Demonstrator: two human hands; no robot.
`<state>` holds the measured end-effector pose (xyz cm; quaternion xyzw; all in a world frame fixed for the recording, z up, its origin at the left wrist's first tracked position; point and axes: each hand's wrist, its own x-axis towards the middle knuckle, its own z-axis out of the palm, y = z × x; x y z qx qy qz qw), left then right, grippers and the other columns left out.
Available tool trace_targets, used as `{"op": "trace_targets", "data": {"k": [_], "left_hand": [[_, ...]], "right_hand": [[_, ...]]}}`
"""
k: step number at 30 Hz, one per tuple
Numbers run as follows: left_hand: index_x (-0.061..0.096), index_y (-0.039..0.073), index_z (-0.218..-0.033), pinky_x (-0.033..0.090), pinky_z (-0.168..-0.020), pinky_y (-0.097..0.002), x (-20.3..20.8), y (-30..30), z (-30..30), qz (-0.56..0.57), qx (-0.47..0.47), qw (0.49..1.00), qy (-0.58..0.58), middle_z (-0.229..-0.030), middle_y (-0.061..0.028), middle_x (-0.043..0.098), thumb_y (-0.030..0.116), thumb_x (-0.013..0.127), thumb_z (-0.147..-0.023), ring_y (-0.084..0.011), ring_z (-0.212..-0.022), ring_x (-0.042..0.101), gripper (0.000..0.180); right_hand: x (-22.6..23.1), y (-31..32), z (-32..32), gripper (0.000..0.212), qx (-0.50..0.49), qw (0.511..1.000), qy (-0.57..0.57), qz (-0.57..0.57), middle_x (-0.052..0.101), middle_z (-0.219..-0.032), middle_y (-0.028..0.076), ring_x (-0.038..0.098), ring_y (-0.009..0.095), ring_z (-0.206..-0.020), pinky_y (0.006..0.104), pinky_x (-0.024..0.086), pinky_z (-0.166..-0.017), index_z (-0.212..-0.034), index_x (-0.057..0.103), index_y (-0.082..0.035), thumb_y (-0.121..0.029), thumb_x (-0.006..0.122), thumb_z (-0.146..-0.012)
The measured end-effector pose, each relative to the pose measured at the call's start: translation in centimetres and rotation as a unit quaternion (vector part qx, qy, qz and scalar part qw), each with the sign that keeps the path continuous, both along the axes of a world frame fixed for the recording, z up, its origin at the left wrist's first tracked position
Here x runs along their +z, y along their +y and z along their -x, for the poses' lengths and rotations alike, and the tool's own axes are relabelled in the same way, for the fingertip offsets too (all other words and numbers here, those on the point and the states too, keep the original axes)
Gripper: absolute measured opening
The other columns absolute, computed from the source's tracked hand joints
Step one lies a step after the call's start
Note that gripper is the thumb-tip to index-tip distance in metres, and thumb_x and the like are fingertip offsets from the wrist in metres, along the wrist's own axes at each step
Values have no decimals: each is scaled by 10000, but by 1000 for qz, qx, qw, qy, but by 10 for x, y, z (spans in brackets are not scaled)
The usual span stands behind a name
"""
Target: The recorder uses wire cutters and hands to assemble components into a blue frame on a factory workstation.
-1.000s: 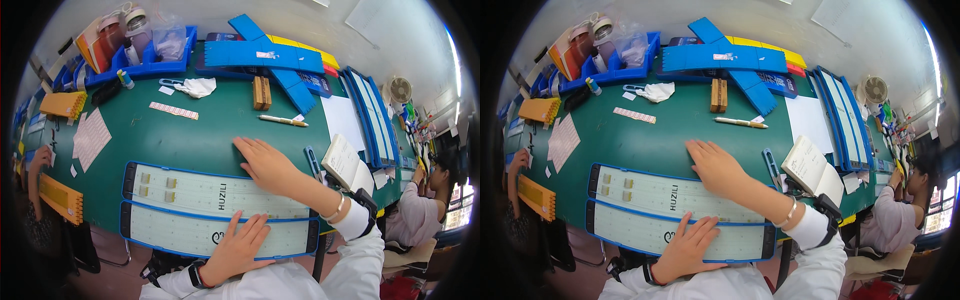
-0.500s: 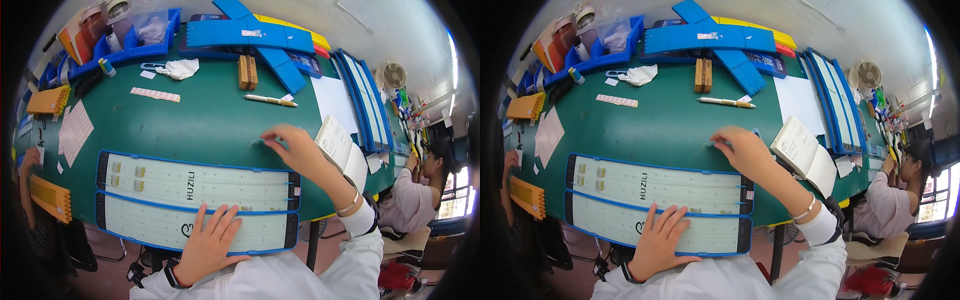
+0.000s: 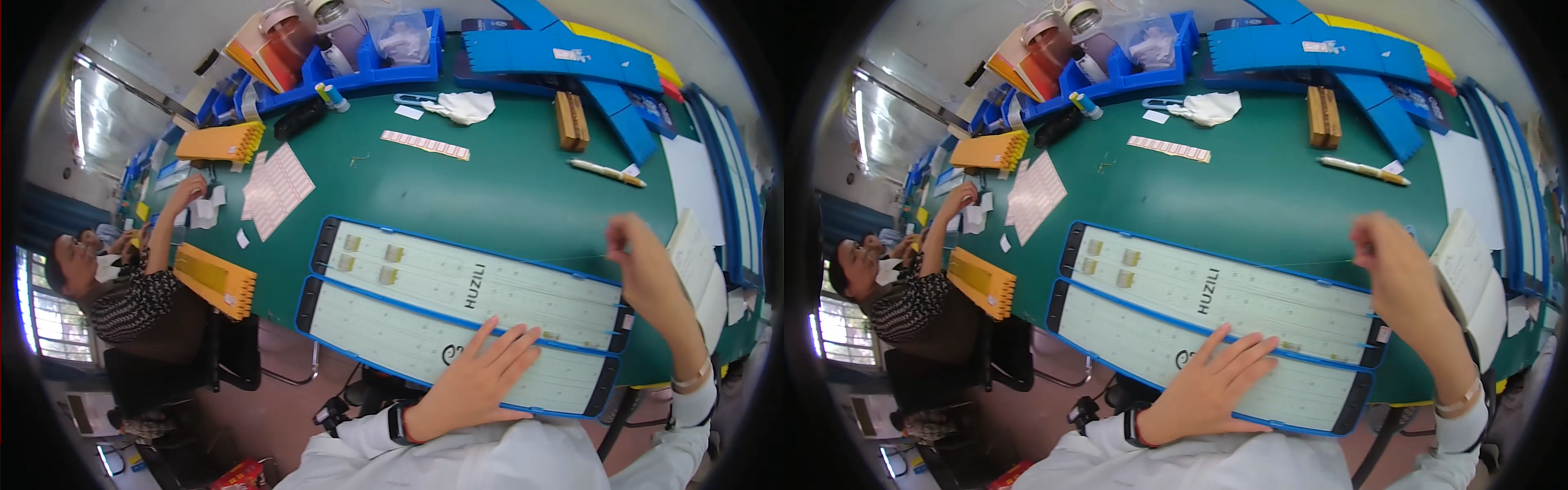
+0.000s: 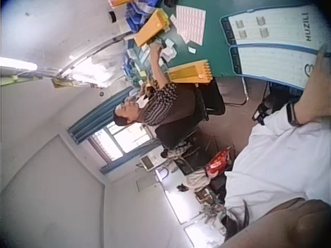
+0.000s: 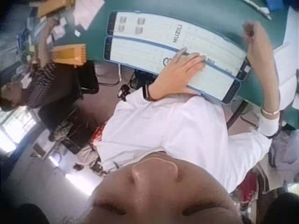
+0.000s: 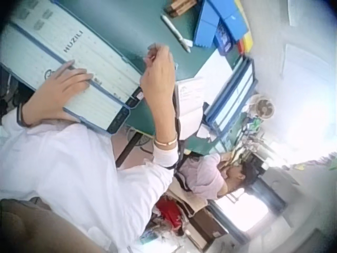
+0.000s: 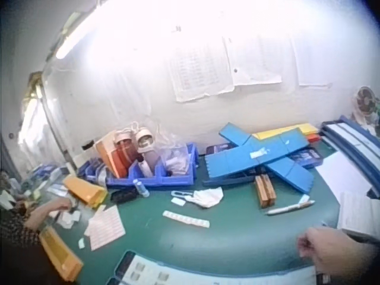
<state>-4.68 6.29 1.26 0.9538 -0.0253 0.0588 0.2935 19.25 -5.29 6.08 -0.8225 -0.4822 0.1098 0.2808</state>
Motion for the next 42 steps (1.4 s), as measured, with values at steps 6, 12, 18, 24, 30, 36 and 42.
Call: {"op": "trace_targets", "data": {"k": [6, 12, 18, 24, 30, 36, 42], "left_hand": [[535, 33, -1153, 245, -1079, -519, 17, 4, -1, -40, 18, 997, 60, -1371, -119, 449, 657, 637, -685, -284, -1251, 430, 786], [562, 44, -1091, 262, -1063, -503, 18, -17, -6, -6, 0, 999, -49, -1307, -131, 516, 660, 568, -746, -275, -1198, 476, 705], [550, 30, -1115, 243, -1061, -516, 11, -39, -30, -26, -13, 1000, 9, -1304, -137, 501, 698, 604, -691, -306, -1195, 463, 793], [541, 24, -1131, 244, -1059, -520, 4, -42, -30, -19, -16, 1000, 17, -1318, -134, 485, 670, 633, -689, -307, -1211, 446, 787], [520, 54, -1146, 232, -1063, -526, 4, -44, -30, 12, -8, 1000, 18, -1339, -149, 455, 655, 681, -653, -318, -1228, 424, 795], [513, 61, -1142, 222, -1071, -527, 5, -41, -34, 7, -13, 999, 38, -1336, -160, 450, 657, 705, -627, -322, -1237, 412, 811], [491, 56, -1160, 222, -1072, -537, 2, -41, -38, 19, 0, 999, 33, -1346, -165, 447, 612, 740, -628, -333, -1251, 410, 809]], "right_hand": [[33, -38, 58, 358, -40, 995, 69, -64, 482, -839, 87, 500, 226, -762, 302, 411, -706, -1006, 459, -15, 182, 494, -708], [-1, -42, 66, 382, -38, 998, 14, 46, 529, -838, 80, 506, 280, -783, 335, 414, -683, -1012, 498, -21, 109, 580, -662], [-4, -44, 64, 412, 26, 997, -19, 72, 549, -861, 70, 498, 250, -805, 313, 406, -694, -1047, 522, -30, 48, 613, -653], [1, -69, 39, 473, -83, 994, -55, 35, 578, -998, 95, 526, 280, -969, 376, 430, -813, -1126, 556, -58, 16, 675, -675], [-12, -121, 10, 640, -224, 969, -66, 77, 509, -1152, 130, 462, 300, -1101, 383, 395, -932, -1260, 526, -65, -91, 767, -668], [-14, -124, 4, 574, -225, 974, -11, 37, 537, -1133, 109, 551, 232, -1020, 316, 456, -860, -1185, 569, -29, -127, 798, -669], [-22, -81, 58, 844, -262, 804, 304, -439, 532, -1201, 299, 619, 303, -1025, 391, 499, -897, -1191, 346, 24, -412, 830, -654]]}}
